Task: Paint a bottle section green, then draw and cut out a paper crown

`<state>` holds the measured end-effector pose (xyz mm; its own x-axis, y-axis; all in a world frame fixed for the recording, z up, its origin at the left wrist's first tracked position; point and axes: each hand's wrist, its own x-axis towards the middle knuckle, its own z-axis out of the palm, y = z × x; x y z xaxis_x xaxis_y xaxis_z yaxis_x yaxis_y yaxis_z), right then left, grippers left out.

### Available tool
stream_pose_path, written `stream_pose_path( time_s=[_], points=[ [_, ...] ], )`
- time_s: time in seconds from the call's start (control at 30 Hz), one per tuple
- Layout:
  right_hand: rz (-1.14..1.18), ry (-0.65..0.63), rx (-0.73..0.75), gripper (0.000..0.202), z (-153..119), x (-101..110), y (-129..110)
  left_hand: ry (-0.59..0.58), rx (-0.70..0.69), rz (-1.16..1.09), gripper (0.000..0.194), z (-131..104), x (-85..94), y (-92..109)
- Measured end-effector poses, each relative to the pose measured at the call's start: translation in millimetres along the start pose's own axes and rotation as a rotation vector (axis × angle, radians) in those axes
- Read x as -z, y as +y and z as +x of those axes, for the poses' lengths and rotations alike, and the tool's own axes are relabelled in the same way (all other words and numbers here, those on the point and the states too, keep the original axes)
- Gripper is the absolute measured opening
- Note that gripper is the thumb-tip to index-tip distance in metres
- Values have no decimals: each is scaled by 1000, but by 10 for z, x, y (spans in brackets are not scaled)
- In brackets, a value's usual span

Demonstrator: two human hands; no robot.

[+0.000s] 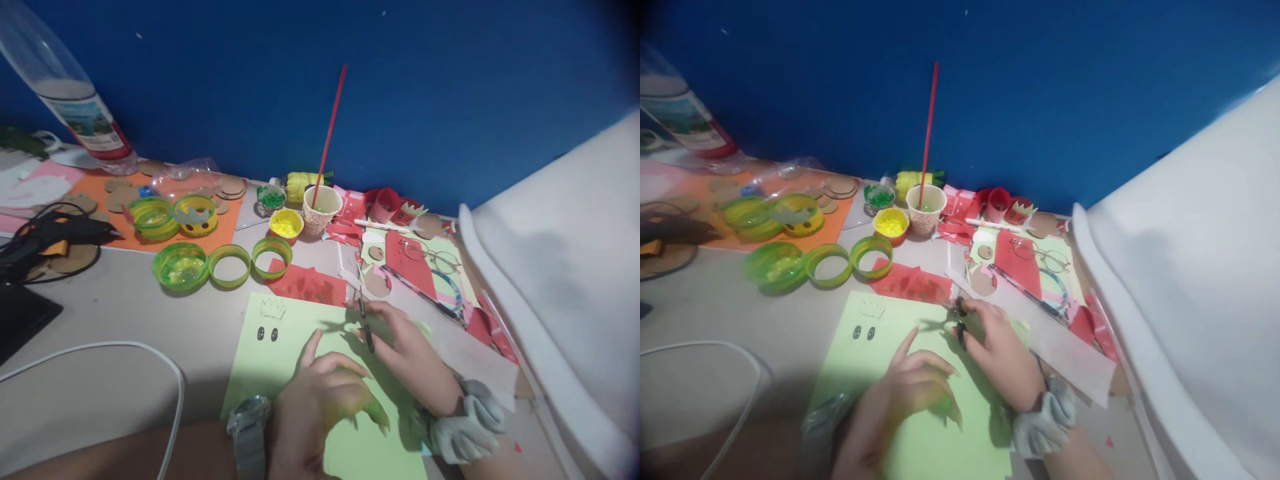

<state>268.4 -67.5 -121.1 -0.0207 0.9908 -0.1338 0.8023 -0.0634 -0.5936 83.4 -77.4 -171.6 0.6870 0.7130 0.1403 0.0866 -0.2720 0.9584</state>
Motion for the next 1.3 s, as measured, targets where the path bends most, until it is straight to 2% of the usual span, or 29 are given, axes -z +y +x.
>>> stream_pose_path(
  time_s=[0.2,0.3,0.47,0.5,0.6,0.73,0.93,1.07,1.17,1.3],
  points=[
    [107,-210,76,18,247,178,-361,-4,-119,-168,45,-82,214,299],
    [134,-264,100,16,383,186,-466,-15,-138,-204,48,-109,287,320],
    [123,-326,79,16,507,120,-556,-63,-266,-241,62,-143,349,303],
    [99,-334,80,16,516,108,-573,-41,-264,-243,63,-152,352,310],
    [42,-345,103,12,523,84,-620,36,-265,-228,60,-167,347,317],
    [34,-337,121,12,505,112,-653,-28,-327,-187,43,-160,340,275],
    [103,-463,186,14,494,202,-705,0,-356,-174,34,-145,337,274],
    [6,-389,251,6,531,151,-745,8,-408,-143,36,-129,333,264],
    [-100,-297,308,11,562,83,-762,-29,-433,-87,34,-132,325,255],
    [-121,-221,339,15,551,74,-750,13,-415,-103,24,-129,384,402]
  ],
)
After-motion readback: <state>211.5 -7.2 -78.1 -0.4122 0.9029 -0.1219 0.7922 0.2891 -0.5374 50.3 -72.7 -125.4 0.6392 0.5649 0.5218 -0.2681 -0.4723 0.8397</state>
